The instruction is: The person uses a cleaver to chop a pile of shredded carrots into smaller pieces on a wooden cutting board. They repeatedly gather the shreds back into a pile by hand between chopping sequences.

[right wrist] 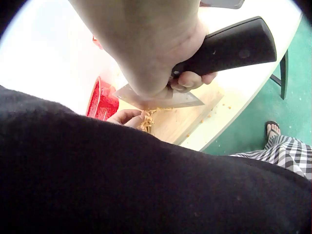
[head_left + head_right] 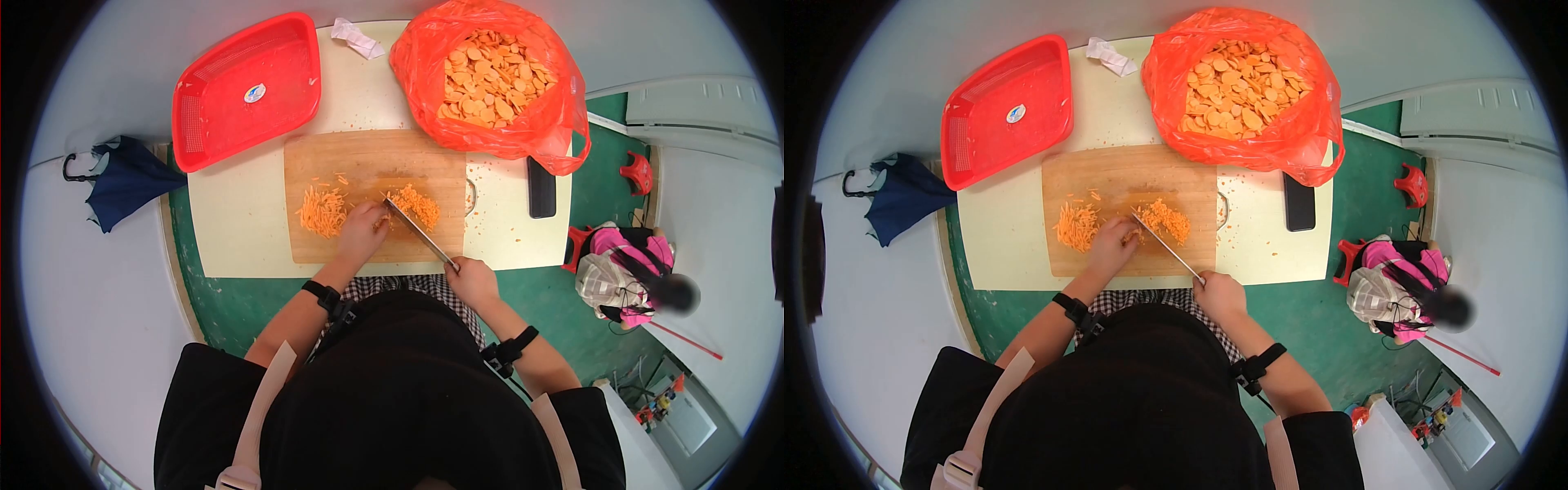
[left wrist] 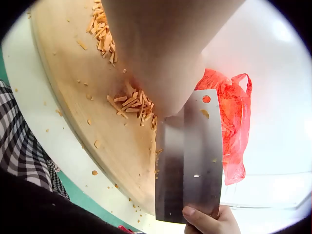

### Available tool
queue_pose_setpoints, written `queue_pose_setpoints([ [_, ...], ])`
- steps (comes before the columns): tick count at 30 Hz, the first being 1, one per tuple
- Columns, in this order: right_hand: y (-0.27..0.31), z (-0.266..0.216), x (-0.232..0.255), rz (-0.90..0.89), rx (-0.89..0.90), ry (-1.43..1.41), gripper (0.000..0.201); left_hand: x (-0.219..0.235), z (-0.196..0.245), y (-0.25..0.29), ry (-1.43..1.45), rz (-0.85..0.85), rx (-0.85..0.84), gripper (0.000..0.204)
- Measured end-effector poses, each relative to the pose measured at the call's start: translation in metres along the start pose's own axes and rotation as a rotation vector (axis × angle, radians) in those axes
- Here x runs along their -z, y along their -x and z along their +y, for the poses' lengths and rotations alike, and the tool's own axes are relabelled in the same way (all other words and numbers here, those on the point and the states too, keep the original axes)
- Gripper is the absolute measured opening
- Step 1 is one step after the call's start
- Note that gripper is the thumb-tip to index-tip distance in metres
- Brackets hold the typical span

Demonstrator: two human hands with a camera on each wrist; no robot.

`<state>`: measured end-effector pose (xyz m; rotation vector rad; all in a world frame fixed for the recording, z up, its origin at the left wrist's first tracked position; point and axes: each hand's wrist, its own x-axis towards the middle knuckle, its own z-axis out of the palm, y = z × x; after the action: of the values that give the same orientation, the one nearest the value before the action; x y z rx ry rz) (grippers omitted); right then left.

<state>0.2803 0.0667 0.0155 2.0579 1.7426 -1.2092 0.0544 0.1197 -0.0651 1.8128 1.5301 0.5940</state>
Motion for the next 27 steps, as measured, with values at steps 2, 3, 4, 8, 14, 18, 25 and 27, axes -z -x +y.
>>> queue_pose_setpoints([
  [2,-0.002,0.000,0.002,0.016,0.001,-0.001,0.026,0.005,0.005,0.000,0.029,0.024,-0.025,0.021],
  [3,-0.003,0.000,0.003,0.011,0.005,-0.001,0.026,0.008,0.006,-0.001,-0.018,0.046,-0.040,0.022],
  [4,-0.003,0.001,0.003,0.004,0.010,-0.002,0.026,0.011,0.008,-0.001,-0.065,0.067,-0.053,0.024],
  [8,-0.004,-0.001,0.003,0.027,0.028,-0.012,0.026,0.012,0.011,-0.001,-0.142,0.050,-0.069,0.028],
  [14,-0.006,0.000,-0.001,0.014,0.021,-0.013,0.026,0.001,0.000,0.004,-0.143,0.041,-0.097,0.030],
  [18,-0.004,0.001,-0.001,0.016,0.010,-0.007,0.026,0.006,0.011,0.003,-0.124,0.047,-0.136,0.029],
  [25,-0.003,0.001,0.000,0.031,-0.017,-0.025,0.026,0.003,-0.003,0.000,-0.155,-0.087,-0.175,0.028],
  [27,-0.002,0.001,0.000,0.024,-0.019,-0.020,0.026,0.002,-0.010,0.002,-0.102,-0.117,-0.122,0.027],
])
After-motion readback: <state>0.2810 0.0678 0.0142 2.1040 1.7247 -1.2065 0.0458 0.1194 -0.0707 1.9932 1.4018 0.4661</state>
